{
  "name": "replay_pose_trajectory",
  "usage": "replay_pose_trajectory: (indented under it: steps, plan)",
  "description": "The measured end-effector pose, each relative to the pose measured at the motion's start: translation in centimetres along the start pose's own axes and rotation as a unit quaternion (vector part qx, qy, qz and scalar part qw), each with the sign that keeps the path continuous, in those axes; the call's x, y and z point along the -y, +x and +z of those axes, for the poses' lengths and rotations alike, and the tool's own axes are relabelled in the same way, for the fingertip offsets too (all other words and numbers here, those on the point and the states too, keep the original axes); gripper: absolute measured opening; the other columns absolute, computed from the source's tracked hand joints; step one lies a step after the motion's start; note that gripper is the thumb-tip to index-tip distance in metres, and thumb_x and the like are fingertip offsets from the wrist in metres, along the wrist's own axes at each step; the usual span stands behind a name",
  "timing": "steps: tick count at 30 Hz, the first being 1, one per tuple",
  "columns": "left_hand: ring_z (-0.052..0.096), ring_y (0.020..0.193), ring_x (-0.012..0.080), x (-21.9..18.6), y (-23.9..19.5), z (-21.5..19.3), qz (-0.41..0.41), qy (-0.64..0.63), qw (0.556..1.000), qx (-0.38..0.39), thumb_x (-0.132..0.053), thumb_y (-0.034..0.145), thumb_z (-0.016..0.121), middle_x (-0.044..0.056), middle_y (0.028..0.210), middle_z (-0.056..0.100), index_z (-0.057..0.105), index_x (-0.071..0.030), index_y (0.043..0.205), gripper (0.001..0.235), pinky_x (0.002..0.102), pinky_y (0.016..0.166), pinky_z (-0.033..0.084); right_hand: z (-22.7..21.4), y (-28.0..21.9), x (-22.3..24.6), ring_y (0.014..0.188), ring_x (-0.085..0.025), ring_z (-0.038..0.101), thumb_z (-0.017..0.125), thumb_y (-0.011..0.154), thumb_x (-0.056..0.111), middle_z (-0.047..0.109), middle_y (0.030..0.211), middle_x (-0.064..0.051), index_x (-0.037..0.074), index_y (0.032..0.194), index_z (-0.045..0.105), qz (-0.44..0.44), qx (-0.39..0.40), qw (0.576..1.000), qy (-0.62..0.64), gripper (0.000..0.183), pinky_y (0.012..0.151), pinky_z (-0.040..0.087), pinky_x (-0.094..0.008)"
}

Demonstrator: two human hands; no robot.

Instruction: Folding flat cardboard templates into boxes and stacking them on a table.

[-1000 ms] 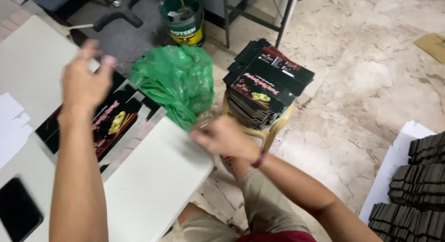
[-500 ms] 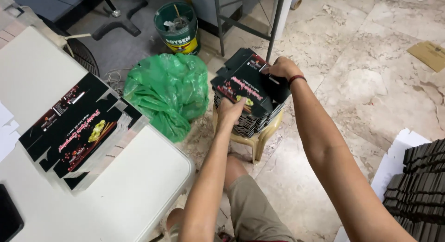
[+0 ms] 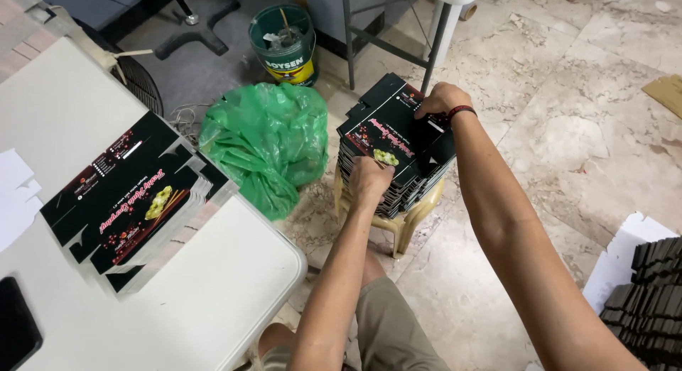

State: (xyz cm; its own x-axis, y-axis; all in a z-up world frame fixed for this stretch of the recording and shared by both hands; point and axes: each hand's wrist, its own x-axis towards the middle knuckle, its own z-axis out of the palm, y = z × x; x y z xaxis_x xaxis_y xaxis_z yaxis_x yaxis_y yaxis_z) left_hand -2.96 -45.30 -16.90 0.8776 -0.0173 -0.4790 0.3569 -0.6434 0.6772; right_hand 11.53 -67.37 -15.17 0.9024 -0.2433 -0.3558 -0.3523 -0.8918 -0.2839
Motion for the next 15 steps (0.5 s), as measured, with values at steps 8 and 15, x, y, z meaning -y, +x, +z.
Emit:
replay_pose_trajectory:
  steps: [8, 15]
  plan:
    - [0.075, 0.067, 0.0286, -1.9, -2.7, -1.9, -0.002, -0.007, 1.0, 0.023, -0.027, 0.096, 0.056, 0.035, 0.125, 0.061, 0.012, 0.022, 0.151, 0.085, 0.036, 0.054, 0.069, -0.3, 2.2, 0.5, 0.106, -0.038, 0.071, 0.092, 0.056, 0.047, 0.076, 0.105, -0.019, 0.009, 0.11, 0.079, -0.002, -0.008, 0.999, -0.045, 0.067, 0.082, 0.057, -0.05]
    - [0.075, 0.064, 0.0291, -0.7, -1.0, -0.6, -0.002, -0.018, 0.999, 0.03, -0.026, 0.096, 0.056, 0.036, 0.122, 0.062, 0.01, 0.022, 0.151, 0.086, 0.037, 0.053, 0.069, -2.3, -0.1, 1.6, 0.113, -0.038, 0.069, 0.09, 0.059, 0.046, 0.074, 0.115, -0.022, 0.006, 0.117, 0.077, -0.013, 0.042, 0.997, -0.06, 0.072, 0.087, 0.056, -0.048]
